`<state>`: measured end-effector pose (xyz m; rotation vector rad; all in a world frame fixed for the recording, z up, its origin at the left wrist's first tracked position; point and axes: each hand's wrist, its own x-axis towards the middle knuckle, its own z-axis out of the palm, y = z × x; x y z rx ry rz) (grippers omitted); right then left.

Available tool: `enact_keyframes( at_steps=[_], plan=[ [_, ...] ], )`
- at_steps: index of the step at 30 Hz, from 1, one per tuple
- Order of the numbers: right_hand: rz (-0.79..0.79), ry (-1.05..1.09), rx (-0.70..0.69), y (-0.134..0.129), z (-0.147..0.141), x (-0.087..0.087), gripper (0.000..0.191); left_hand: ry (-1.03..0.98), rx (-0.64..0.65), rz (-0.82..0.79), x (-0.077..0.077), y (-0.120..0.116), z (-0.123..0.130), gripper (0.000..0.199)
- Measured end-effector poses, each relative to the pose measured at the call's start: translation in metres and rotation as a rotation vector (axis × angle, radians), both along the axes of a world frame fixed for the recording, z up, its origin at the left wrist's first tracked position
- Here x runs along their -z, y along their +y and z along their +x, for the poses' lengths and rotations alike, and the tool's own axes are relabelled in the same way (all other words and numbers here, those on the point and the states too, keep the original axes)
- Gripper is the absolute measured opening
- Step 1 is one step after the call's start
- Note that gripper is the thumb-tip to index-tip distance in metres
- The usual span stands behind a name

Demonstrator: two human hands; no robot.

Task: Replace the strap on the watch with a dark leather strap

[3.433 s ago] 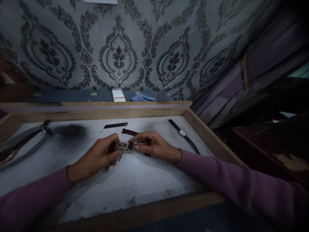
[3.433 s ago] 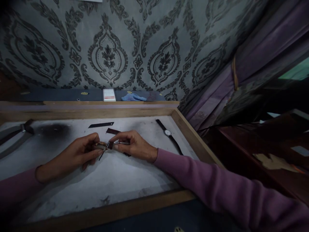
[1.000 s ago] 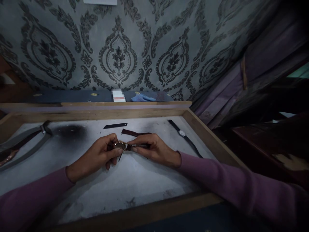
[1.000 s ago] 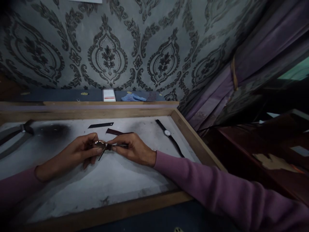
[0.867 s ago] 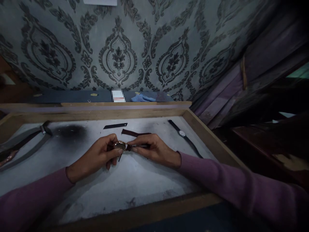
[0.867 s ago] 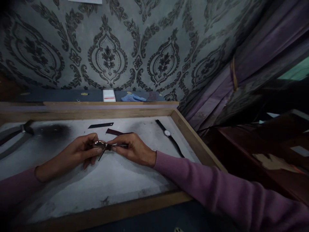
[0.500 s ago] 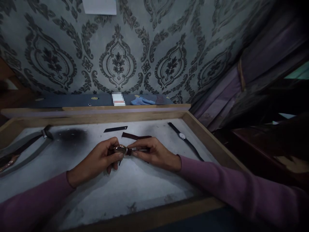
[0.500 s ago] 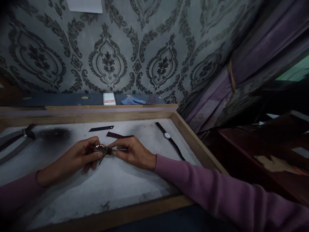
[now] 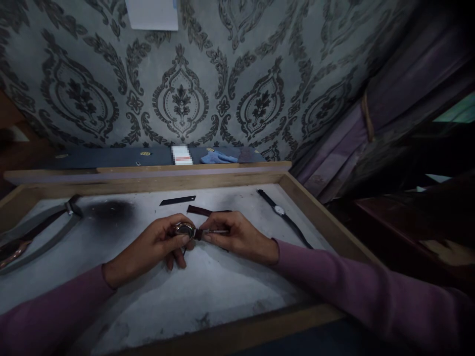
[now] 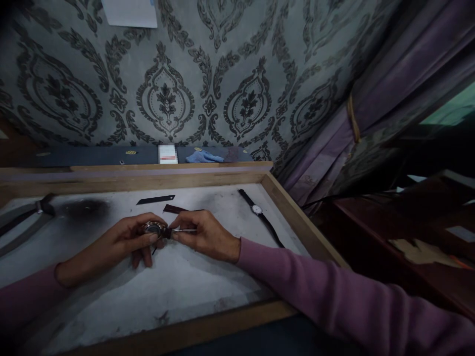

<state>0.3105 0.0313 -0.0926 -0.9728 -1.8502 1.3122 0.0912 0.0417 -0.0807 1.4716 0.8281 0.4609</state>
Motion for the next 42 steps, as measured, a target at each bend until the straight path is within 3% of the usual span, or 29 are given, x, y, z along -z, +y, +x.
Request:
enact_keyframes(
  at_steps=[19,31,37,42],
  plan=[
    [0.002,0.02,0.015,-0.002,-0.005,0.003,0.026,-0.19,0.009,-0.26,0.002,-0.005,0.003,0.014],
    [0.019,0.031,0.004,-0.004,-0.007,-0.001,0.018,-0.189,-0.052,-0.199,0.006,-0.007,0.007,0.022],
    [0.012,0.01,0.017,-0.005,-0.006,-0.007,0.017,-0.209,-0.155,-0.199,0.004,-0.008,0.01,0.03],
    [0.036,0.04,0.005,-0.006,-0.007,-0.01,0.015,-0.199,-0.103,-0.233,0.003,-0.005,0.01,0.029]
  ],
)
